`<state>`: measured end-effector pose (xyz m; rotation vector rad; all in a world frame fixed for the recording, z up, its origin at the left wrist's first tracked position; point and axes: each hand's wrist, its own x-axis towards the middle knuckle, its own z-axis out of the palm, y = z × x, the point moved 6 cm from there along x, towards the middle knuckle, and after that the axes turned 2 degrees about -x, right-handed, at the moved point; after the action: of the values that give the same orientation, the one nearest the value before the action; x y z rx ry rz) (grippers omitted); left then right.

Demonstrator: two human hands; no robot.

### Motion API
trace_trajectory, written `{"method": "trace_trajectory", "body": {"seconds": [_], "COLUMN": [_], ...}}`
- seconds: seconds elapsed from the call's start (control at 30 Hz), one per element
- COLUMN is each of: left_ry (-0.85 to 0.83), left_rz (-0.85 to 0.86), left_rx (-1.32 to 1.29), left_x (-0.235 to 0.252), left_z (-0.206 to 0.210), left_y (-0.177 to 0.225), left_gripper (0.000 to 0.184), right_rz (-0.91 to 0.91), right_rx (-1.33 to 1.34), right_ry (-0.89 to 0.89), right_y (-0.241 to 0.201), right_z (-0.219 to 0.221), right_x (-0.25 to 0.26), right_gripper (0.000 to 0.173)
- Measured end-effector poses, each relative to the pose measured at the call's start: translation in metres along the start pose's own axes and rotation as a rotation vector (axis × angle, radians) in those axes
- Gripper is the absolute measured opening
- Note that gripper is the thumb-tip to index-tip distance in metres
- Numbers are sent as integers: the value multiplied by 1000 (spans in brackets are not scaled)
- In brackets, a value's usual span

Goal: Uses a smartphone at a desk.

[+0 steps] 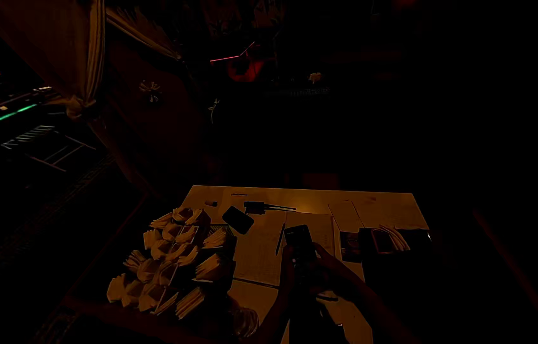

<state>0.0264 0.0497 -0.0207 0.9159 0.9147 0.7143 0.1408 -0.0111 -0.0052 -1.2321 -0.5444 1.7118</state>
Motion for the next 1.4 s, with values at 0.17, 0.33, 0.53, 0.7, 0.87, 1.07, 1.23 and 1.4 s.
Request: {"method": "trace_trajectory", "body": {"seconds": [0.17,0.33,0.53,0.7,0.87,1.07,1.23,1.4], "left_ry": [-106,-352,-538,-596,-526,-276,-346,-465], "left_rz": [189,171,95,82,180,261,241,195], "left_rx": [16,49,164,132,138,234,186,113], "left_x": [44,59,53,41,34,29,25,24], "left_z": [2,16,13,5,10,2,3,6], "left_y": [29,34,49,61,71,70,71,71], "left_gripper": [62,69,67,66,53,28,36,52], "right_rz": [-174,-360,-431,-491,-544,-540,-550,-560], "right_rx": [-67,-26,-24,-74,-84,-164,-154,-131], "right_ry": [-47,1,15,32,38,16,-16,-27], "right_y": [-35,-29,-32,-33,-33,-29,-33,-41], "right_z": [-2,-11,-14,-10,-7,7,4,0], "right_x": [23,11,7,8,5,5,4,1], "right_gripper": [73,94,103,100,94,90,85,85]}}
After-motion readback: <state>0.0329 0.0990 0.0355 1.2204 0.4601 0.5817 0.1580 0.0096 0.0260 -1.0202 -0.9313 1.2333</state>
